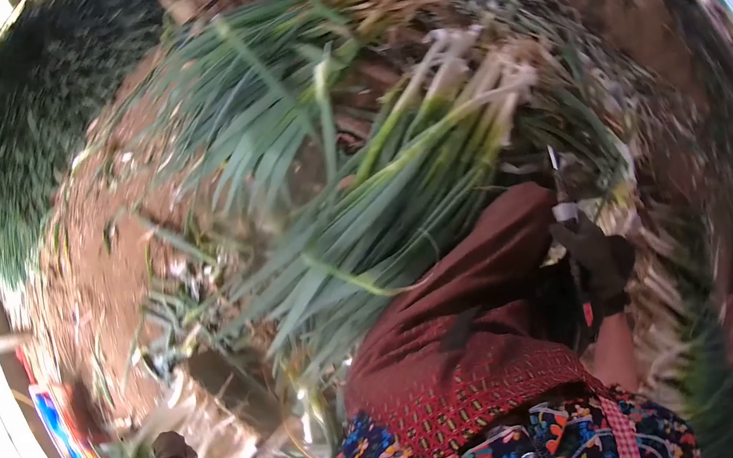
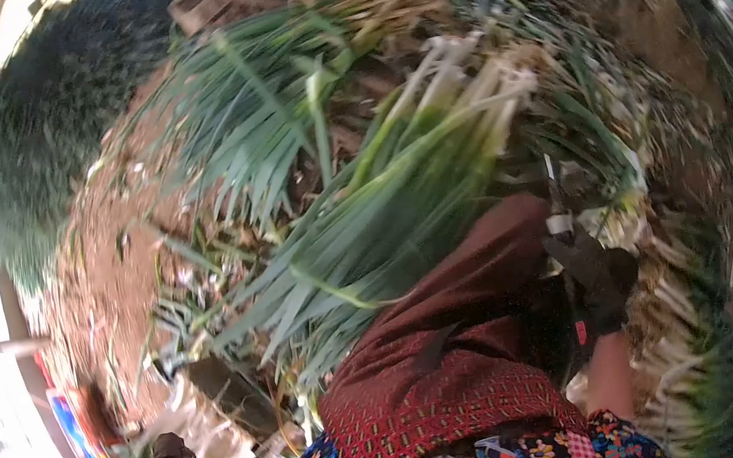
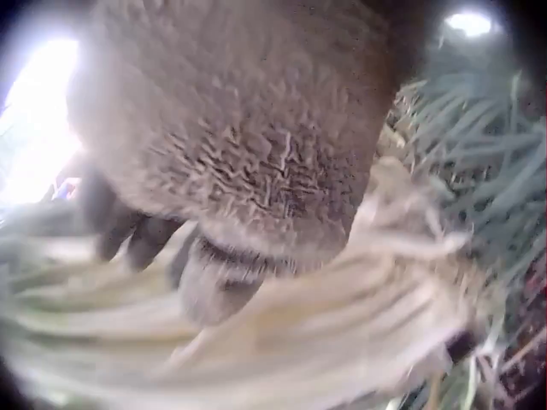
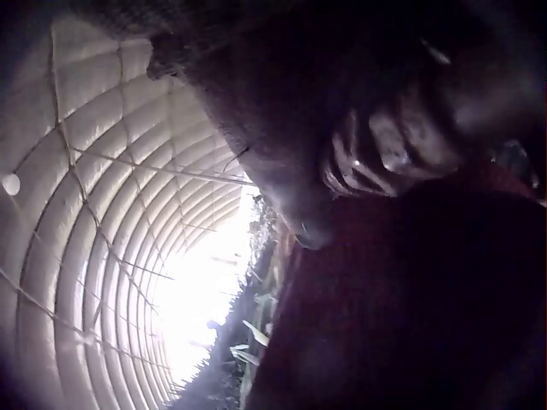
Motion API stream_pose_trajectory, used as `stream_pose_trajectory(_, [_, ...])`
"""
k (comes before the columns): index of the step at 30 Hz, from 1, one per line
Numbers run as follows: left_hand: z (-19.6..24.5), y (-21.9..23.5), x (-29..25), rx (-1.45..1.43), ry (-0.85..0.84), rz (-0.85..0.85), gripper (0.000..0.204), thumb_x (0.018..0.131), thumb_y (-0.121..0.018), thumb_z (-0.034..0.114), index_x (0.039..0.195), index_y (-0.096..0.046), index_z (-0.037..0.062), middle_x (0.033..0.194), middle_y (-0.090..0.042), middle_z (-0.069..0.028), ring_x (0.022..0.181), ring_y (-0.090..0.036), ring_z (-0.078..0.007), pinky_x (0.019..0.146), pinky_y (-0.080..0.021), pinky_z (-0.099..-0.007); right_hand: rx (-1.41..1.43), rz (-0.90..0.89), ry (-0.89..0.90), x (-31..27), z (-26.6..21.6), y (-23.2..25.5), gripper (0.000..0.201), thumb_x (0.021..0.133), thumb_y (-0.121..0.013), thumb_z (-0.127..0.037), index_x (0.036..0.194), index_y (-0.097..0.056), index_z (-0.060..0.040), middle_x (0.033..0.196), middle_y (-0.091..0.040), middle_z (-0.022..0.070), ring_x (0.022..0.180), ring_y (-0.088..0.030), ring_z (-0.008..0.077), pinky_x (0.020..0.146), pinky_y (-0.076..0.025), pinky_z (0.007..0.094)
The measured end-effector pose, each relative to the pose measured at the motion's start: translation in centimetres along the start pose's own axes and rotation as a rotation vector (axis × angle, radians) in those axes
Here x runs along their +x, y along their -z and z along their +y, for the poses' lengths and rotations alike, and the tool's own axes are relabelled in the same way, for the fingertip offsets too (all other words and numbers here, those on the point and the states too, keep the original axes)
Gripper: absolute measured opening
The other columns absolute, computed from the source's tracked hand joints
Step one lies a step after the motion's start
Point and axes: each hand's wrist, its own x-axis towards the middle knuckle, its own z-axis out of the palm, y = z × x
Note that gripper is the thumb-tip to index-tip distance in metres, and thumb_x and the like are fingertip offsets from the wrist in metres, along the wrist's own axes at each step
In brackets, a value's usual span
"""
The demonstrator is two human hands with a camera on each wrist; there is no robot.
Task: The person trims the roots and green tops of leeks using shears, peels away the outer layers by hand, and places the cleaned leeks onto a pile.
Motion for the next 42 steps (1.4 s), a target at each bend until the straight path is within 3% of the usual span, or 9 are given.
stream_pose_trajectory(10, [23.5, 48.7, 12.7, -0.585, -0.711, 1.245, 0.024, 0.086, -0.065, 0.026, 0.098, -0.070, 0.0052, 0.091, -0.069, -0.0209, 0.083, -0.067, -0.0390, 0.072, -0.052, -0.0452, 0.694, 0.058, 0.160, 1.7, 0.1, 0.2, 0.027, 0.098, -0.062, -0.028, 0.114, -0.063, -0.0059, 0.091, -0.062, -0.0031, 0.082, -0.058, 0.0071, 0.073, -0.049, 0.0248])
stream_pose_trajectory(13, [34.9, 57.1, 11.3, -1.078, -0.816, 0.504, 0.029, 0.090, -0.066, 0.025, 0.109, -0.066, 0.0036, 0.089, -0.070, -0.0166, 0.081, -0.065, -0.0214, 0.075, -0.052, -0.0385, 0.762, 0.005, 0.136, 1.7, -1.4, 0.2, 0.028, 0.098, -0.062, -0.026, 0.117, -0.062, -0.0045, 0.096, -0.063, -0.0025, 0.086, -0.057, 0.0084, 0.077, -0.048, 0.0258])
stream_pose_trajectory(17, [46.6, 59.2, 21.1, -0.629, -0.968, 1.075, 0.033, 0.087, -0.064, 0.032, 0.107, -0.066, 0.0061, 0.088, -0.069, -0.0192, 0.080, -0.068, -0.0284, 0.072, -0.053, -0.0432, 0.726, 0.123, 0.000, -0.2, 0.0, -0.2, 0.033, 0.095, -0.065, -0.023, 0.122, -0.060, -0.0035, 0.102, -0.064, -0.0009, 0.091, -0.057, 0.0094, 0.081, -0.047, 0.0271])
stream_pose_trajectory(23, [50.9, 61.3, 21.3, -0.400, -0.653, 0.909, 0.038, 0.081, -0.063, 0.045, 0.093, -0.071, 0.0101, 0.088, -0.071, -0.0186, 0.086, -0.069, -0.0398, 0.071, -0.052, -0.0504, 0.753, 0.116, -0.044, -1.1, -1.1, 0.5, 0.046, 0.090, -0.071, -0.024, 0.129, -0.057, -0.0050, 0.100, -0.064, 0.0010, 0.090, -0.058, 0.0121, 0.081, -0.047, 0.0285])
stream_pose_trajectory(27, [49.5, 62.6, 19.3, -0.451, -0.624, 1.263, 0.028, 0.084, -0.061, 0.037, 0.094, -0.071, 0.0127, 0.086, -0.070, -0.0184, 0.081, -0.069, -0.0391, 0.068, -0.053, -0.0496, 0.605, 0.096, -0.112, -0.6, 0.6, 0.4, 0.057, 0.087, -0.074, -0.027, 0.136, -0.052, -0.0063, 0.086, -0.063, 0.0007, 0.076, -0.058, 0.0130, 0.070, -0.048, 0.0290])
stream_pose_trajectory(31, [48.3, 65.3, 18.0, -0.520, -0.814, 1.100, 0.032, 0.085, -0.061, 0.037, 0.106, -0.071, 0.0152, 0.084, -0.071, -0.0156, 0.075, -0.069, -0.0338, 0.065, -0.053, -0.0476, 0.567, 0.126, -0.071, 0.0, 2.1, -0.3, 0.068, 0.086, -0.075, -0.031, 0.142, -0.046, -0.0064, 0.076, -0.061, 0.0005, 0.066, -0.057, 0.0124, 0.063, -0.048, 0.0286])
stream_pose_trajectory(33, [49.4, 64.0, 18.1, -1.377, -1.039, 0.256, 0.046, 0.085, -0.066, 0.045, 0.114, -0.066, 0.0099, 0.094, -0.071, -0.0153, 0.083, -0.069, -0.0301, 0.072, -0.053, -0.0444, 0.520, 0.155, -0.025, 0.3, 2.2, -0.8, 0.068, 0.087, -0.074, -0.032, 0.143, -0.045, -0.0069, 0.080, -0.061, 0.0018, 0.071, -0.058, 0.0132, 0.067, -0.048, 0.0296])
stream_pose_trajectory(36, [54.2, 61.9, 19.3, -0.570, -1.185, 0.958, 0.060, 0.077, -0.079, 0.044, 0.120, -0.063, 0.0033, 0.100, -0.071, -0.0200, 0.089, -0.068, -0.0323, 0.080, -0.052, -0.0423, 0.499, 0.087, -0.081, 0.1, 1.5, -0.2, 0.068, 0.088, -0.072, -0.035, 0.144, -0.046, -0.0072, 0.102, -0.065, 0.0053, 0.093, -0.061, 0.0165, 0.085, -0.048, 0.0313])
stream_pose_trajectory(42, [53.9, 63.4, 13.7, -0.549, -1.166, 0.562, 0.067, 0.075, -0.082, 0.040, 0.124, -0.060, -0.0005, 0.106, -0.071, -0.0200, 0.099, -0.068, -0.0310, 0.086, -0.052, -0.0405, 0.275, 0.131, 0.004, 0.0, 1.5, 0.4, 0.091, 0.086, -0.070, -0.047, 0.156, -0.024, -0.0106, 0.111, -0.069, 0.0133, 0.098, -0.067, 0.0233, 0.086, -0.051, 0.0342])
